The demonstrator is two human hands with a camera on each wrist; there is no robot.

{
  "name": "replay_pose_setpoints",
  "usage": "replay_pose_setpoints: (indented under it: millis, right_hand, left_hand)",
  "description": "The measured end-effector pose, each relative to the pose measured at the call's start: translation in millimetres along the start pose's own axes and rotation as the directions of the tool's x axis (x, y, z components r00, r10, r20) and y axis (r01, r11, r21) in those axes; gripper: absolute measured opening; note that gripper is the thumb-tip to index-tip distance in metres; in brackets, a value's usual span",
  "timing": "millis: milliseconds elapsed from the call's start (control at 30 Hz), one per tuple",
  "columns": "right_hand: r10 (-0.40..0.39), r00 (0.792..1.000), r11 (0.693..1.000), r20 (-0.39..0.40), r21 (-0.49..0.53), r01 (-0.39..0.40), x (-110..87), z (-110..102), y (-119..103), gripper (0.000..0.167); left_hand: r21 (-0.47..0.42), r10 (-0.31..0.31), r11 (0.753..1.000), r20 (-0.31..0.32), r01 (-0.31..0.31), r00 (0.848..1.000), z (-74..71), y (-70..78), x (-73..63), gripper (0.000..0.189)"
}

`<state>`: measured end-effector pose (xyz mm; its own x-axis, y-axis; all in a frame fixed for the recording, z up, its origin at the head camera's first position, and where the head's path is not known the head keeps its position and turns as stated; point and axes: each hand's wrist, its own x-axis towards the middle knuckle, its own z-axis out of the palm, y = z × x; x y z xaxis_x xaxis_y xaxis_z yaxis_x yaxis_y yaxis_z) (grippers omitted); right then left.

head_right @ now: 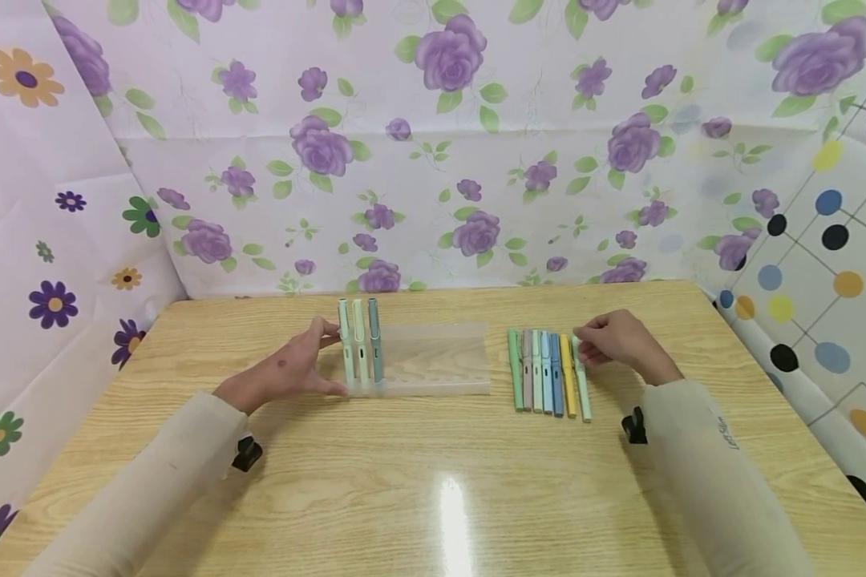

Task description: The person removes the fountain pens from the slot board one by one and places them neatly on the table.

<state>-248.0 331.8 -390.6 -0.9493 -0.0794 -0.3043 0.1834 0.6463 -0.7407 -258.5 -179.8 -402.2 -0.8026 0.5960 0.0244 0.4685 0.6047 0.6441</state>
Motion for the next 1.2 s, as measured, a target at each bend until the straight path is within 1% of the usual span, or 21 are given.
replay_pose_setpoints:
  millis: [133,267,367,533,800,967,1200]
  right_hand:
    - [-0.086,0.996,0.995,0.012,0.043,0.086,-3.6,5,-20,0.051]
    - [-0.162,0.987,0.985,0.014,0.061,0.161,-5.1,14,-41,0.051]
    - [-0.206,0.978,0.976,0.020,0.072,0.204,-5.0,21,-56,0.049]
    - [-0.252,0.967,0.965,0.028,0.078,0.249,-2.4,30,-74,0.045]
    - [-0.304,0.952,0.950,0.031,0.087,0.301,8.3,46,-99,0.043]
    - [-0.341,0.940,0.939,0.028,0.050,0.339,14.1,58,-115,0.043]
    - [-0.372,0.927,0.928,0.038,0.002,0.373,17.6,73,-137,0.042]
  left_hand:
    - [0.001,-0.001,1.000,-0.001,0.001,1.000,0.0,0.4,-0.4,0.081]
    - [-0.003,-0.009,1.000,0.001,0.009,1.000,0.2,1.4,-0.6,0.080]
    - [-0.001,-0.010,1.000,0.001,0.010,1.000,0.1,1.5,-0.5,0.081]
    - [0.008,-0.009,1.000,0.000,0.009,1.000,0.2,0.6,0.3,0.081]
    - [0.007,-0.003,1.000,0.001,0.003,1.000,-0.4,1.7,-0.5,0.080]
    - [0.008,-0.005,1.000,0.000,0.005,1.000,0.1,0.7,-1.0,0.080]
    - [0.017,0.007,1.000,-0.010,-0.007,1.000,0.8,-0.6,-0.6,0.081]
